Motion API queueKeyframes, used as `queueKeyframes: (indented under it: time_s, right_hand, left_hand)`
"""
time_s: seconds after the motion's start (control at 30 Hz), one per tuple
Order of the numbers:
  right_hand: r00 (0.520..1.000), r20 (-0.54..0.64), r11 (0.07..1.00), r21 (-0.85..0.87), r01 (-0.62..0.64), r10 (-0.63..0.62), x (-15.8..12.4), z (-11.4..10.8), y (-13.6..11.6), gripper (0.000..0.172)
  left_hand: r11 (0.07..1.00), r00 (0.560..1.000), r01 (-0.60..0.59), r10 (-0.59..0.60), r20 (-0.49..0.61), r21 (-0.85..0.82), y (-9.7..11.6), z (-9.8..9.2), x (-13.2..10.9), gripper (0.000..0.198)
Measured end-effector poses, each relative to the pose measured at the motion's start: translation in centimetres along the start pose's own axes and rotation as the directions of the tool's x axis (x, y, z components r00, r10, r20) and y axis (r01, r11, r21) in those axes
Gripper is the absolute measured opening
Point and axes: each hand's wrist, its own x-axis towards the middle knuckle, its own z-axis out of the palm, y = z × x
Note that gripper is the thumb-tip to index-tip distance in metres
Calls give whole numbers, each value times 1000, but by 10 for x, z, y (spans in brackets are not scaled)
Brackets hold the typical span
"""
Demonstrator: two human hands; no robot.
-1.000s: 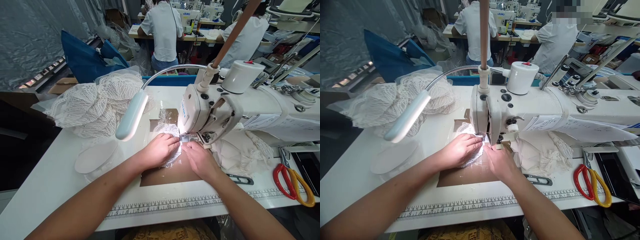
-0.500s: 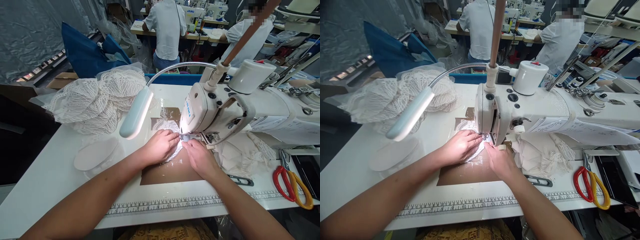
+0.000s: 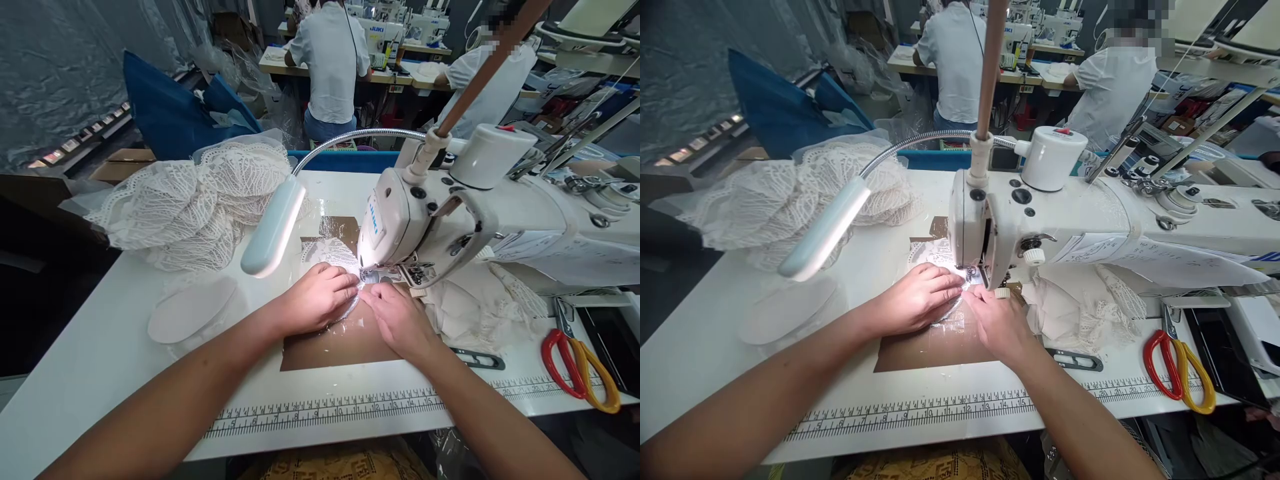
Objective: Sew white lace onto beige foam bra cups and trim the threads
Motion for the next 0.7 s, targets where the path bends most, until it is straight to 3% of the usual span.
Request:
queueKeyframes:
  time_s: [0.1,0.27,0.5,0.7]
  right_hand:
    - [1000,29,999,-46,5,-3,0,0,-2,41]
    - [1000,24,995,-101,-16,18,0,2,-4,43]
    - [999,-15,994,-100,-44,42,2,3,-2,43]
    - [996,-35,996,35,-85,86,-4,2,3,38]
  left_hand:
    - [997,997,-77,77,23,25,-4,1,0,27]
    - [993,993,-111,108,46,51,-9,4,-1,28]
    - [1000,1000,-5,5,9,9,-2,5,2,32]
    - [991,996,84,-80,43,-101,0,-7,0,21]
